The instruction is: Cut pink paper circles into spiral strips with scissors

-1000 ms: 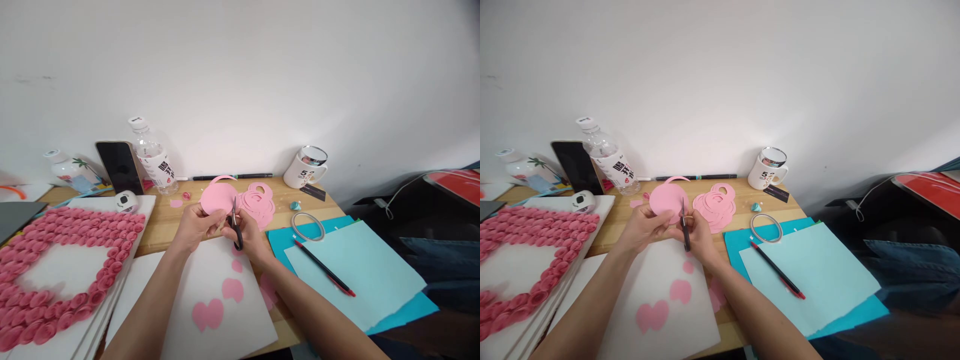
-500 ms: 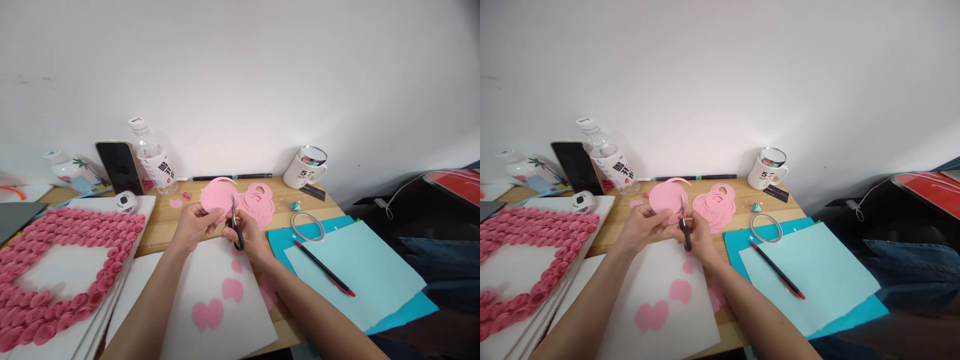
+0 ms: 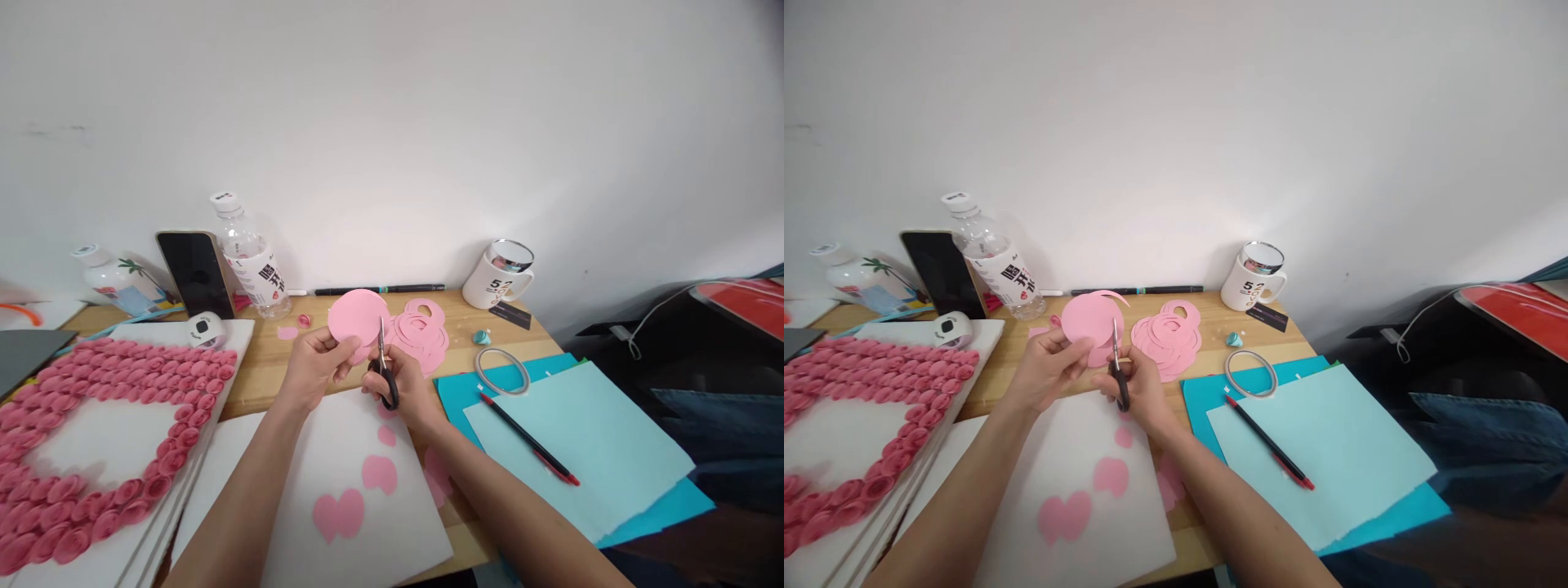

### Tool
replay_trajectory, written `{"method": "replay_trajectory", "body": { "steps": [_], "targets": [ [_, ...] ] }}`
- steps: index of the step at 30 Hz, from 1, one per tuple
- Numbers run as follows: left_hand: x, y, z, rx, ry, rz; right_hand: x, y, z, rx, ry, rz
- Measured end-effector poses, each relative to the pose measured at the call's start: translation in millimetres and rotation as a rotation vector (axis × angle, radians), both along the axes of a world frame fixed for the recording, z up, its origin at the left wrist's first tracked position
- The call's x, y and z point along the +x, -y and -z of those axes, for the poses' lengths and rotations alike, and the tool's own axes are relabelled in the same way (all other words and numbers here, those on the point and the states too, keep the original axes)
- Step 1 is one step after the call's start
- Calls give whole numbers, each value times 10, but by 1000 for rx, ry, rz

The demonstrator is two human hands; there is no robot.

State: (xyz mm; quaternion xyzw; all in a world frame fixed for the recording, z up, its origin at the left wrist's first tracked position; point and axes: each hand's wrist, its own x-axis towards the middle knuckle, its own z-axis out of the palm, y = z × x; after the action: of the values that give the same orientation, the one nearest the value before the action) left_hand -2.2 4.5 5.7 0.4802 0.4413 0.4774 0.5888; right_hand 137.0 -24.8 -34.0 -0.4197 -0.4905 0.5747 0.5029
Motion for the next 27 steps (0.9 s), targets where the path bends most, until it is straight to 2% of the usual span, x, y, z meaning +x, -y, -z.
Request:
{"method": "replay_trajectory", "body": {
  "steps": [8, 14, 27],
  "targets": [
    [24, 6, 44, -61, -12, 1, -34, 16, 57, 4, 17, -45],
    [41, 36, 17, -101, -53, 21, -8, -17, 19, 88, -63, -31],
    [33, 29, 10, -55, -77, 43, 4, -27, 55, 78, -43, -36]
  ]
}}
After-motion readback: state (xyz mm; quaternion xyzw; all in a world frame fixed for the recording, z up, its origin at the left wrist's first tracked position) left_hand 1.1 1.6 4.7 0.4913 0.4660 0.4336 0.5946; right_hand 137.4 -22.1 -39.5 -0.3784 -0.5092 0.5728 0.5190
